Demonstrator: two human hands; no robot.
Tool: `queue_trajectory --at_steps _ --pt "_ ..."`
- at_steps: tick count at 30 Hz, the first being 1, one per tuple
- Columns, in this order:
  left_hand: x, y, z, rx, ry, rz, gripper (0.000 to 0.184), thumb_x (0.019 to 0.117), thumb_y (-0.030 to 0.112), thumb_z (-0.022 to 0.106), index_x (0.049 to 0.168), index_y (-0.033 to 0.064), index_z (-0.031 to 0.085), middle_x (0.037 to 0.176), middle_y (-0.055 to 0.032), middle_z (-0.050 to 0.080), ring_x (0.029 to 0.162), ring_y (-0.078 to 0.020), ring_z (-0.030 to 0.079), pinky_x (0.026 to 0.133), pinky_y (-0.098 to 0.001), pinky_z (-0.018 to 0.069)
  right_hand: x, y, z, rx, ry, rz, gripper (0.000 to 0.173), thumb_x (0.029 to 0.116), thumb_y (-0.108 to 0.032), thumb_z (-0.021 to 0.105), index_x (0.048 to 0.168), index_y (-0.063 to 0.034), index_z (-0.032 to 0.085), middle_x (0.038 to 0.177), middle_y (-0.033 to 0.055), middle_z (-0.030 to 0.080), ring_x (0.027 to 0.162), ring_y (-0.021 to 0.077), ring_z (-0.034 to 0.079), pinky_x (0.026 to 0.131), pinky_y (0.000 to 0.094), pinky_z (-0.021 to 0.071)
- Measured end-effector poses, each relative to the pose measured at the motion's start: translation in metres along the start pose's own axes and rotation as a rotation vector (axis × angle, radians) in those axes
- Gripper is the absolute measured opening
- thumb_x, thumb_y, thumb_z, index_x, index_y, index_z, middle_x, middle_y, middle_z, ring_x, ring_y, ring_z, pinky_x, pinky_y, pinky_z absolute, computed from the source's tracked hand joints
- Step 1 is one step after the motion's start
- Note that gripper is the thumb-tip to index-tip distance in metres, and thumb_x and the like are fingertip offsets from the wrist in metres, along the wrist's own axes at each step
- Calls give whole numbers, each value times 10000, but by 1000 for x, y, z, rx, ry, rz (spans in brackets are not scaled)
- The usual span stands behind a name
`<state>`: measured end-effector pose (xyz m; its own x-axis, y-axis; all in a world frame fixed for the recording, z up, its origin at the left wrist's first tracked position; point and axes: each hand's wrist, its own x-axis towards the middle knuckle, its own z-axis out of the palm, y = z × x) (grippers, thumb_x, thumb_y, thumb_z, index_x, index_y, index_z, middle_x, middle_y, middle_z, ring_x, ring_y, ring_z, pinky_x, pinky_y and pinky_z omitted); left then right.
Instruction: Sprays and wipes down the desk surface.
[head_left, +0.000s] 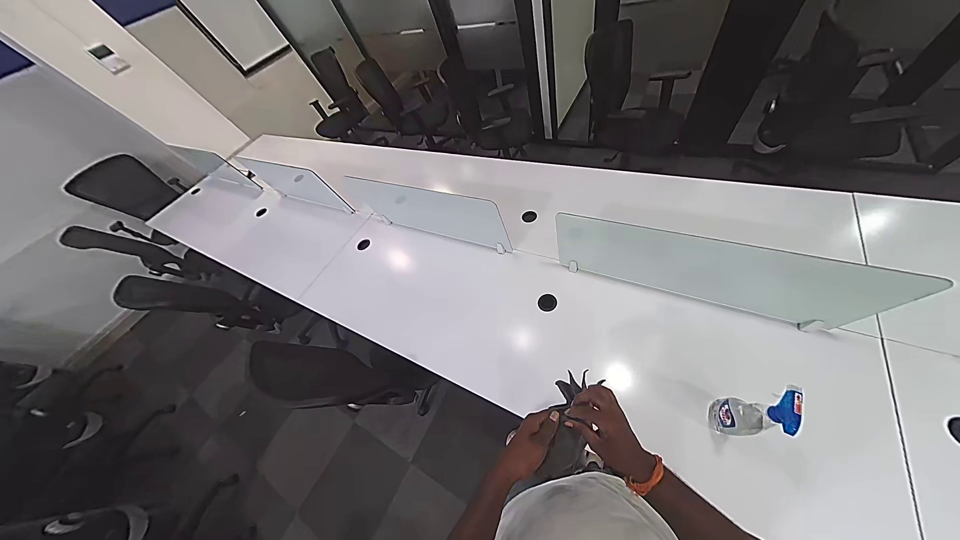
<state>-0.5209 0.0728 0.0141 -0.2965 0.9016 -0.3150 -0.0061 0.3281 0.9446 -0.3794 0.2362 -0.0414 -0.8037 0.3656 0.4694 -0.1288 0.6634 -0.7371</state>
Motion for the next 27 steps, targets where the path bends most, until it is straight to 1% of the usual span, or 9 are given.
queue_trajectory --at_steps 3,6,10,13,16,20,22,24,27 --pt "0 -1 -2 -69 38 -34 425 1102 229 321 1127 16 689 953 -34 711 859 -54 666 812 -286 568 1 -1 1 47 48 -15 118 970 -319 698 998 -236 777 1126 -32 691 1178 144 582 1052 386 458" --pt "2 -4 -2 -73 27 -18 390 1090 217 377 1023 26 710 845 3 690 760 -36 638 731 -263 551 1 -3 1 99 15 -29 113 976 -307 690 993 -226 767 1205 -26 694 1244 160 572 1094 426 444" --pt "9 -3 -5 8 18 -29 393 1069 248 481 747 70 620 589 50 485 521 -43 455 525 -244 404 9 -2 0 150 -76 -39 137 1019 -294 629 1015 -205 732 1309 -21 677 1308 155 572 1188 507 377" --pt "11 -2 -12 90 -47 -30 415 1068 257 490 709 71 583 562 53 432 502 -48 416 517 -250 375 11 -3 -3 219 -137 -1 163 1038 -286 600 1012 -166 707 1256 -21 706 1254 124 615 1196 483 373" --pt "15 0 -17 129 -113 -31 413 1074 268 475 733 67 591 577 42 450 517 -53 437 530 -256 395 11 2 -2 261 -134 45 154 1022 -301 628 1025 -165 700 1120 -30 724 1161 111 638 1138 429 425" --pt "17 0 -18 116 -150 -29 400 1083 292 432 786 72 585 614 38 438 531 -59 424 534 -257 391 14 4 -3 356 -167 179 153 1016 -260 623 1064 -133 695 1205 -2 699 1178 130 621 1070 425 466" --pt "17 -1 -16 122 -165 -10 382 1096 303 408 913 53 632 708 17 507 621 -60 484 619 -264 446 17 3 -5 397 -231 252 199 1025 -226 589 1161 -109 676 1334 3 662 1190 120 616 1070 416 474" --pt "19 -3 -15 154 -177 14 379 1098 319 409 1059 38 661 823 -24 587 724 -82 547 714 -297 491 20 3 -7 398 -294 291 204 1030 -229 565 1166 -106 655 1386 -10 639 1175 101 616 1049 412 470" --pt "19 -5 -13 235 -191 8 405 1097 357 416 1152 47 670 937 -81 669 833 -134 630 816 -366 537 18 3 -8 338 -315 273 152 1000 -243 575 1074 -132 649 1264 -32 698 1136 100 636 1007 433 478"
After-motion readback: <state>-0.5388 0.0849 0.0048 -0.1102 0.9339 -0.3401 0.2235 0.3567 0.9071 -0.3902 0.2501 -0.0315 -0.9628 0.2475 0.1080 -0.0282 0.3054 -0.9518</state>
